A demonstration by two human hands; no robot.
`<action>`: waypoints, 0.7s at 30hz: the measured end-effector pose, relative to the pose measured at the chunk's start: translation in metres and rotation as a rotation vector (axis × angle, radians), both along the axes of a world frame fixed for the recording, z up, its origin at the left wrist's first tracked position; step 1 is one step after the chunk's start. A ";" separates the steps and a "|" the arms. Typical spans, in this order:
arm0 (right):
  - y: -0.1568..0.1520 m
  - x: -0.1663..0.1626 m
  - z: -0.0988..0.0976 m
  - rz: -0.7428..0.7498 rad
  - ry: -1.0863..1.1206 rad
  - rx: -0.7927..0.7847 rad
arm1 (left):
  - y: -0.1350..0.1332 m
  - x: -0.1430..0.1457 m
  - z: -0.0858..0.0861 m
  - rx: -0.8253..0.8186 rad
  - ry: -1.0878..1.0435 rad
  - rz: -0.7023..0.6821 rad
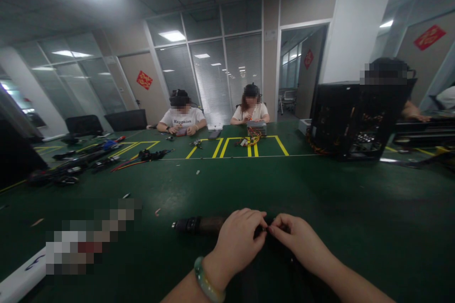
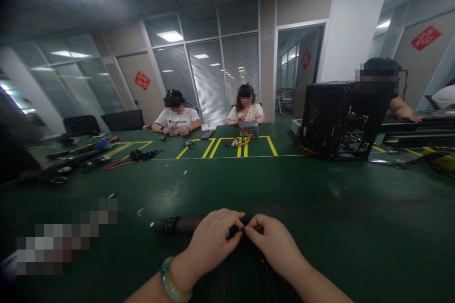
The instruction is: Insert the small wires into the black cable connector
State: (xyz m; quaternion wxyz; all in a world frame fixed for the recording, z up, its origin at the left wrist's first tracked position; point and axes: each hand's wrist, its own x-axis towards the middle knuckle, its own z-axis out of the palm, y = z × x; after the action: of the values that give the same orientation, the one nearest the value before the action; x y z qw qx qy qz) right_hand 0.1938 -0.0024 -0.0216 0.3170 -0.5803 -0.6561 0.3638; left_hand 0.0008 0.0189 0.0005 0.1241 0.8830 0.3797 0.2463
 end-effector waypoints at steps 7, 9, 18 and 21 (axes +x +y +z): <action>0.001 -0.002 0.003 0.017 -0.042 0.001 | 0.003 0.001 -0.007 -0.012 -0.018 0.011; 0.001 -0.003 0.003 0.018 -0.061 0.009 | 0.003 0.002 -0.008 -0.007 -0.019 0.026; -0.001 -0.007 -0.001 -0.036 -0.127 0.006 | 0.003 0.004 -0.007 0.030 0.022 0.035; -0.002 -0.010 0.001 -0.069 -0.178 -0.009 | 0.003 0.004 -0.004 0.039 0.058 0.035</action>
State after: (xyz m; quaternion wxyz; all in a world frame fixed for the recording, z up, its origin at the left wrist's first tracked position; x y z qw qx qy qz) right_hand 0.1834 -0.0046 -0.0205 0.2671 -0.6340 -0.6597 0.3024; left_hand 0.0045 0.0217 -0.0037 0.0915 0.8852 0.3939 0.2299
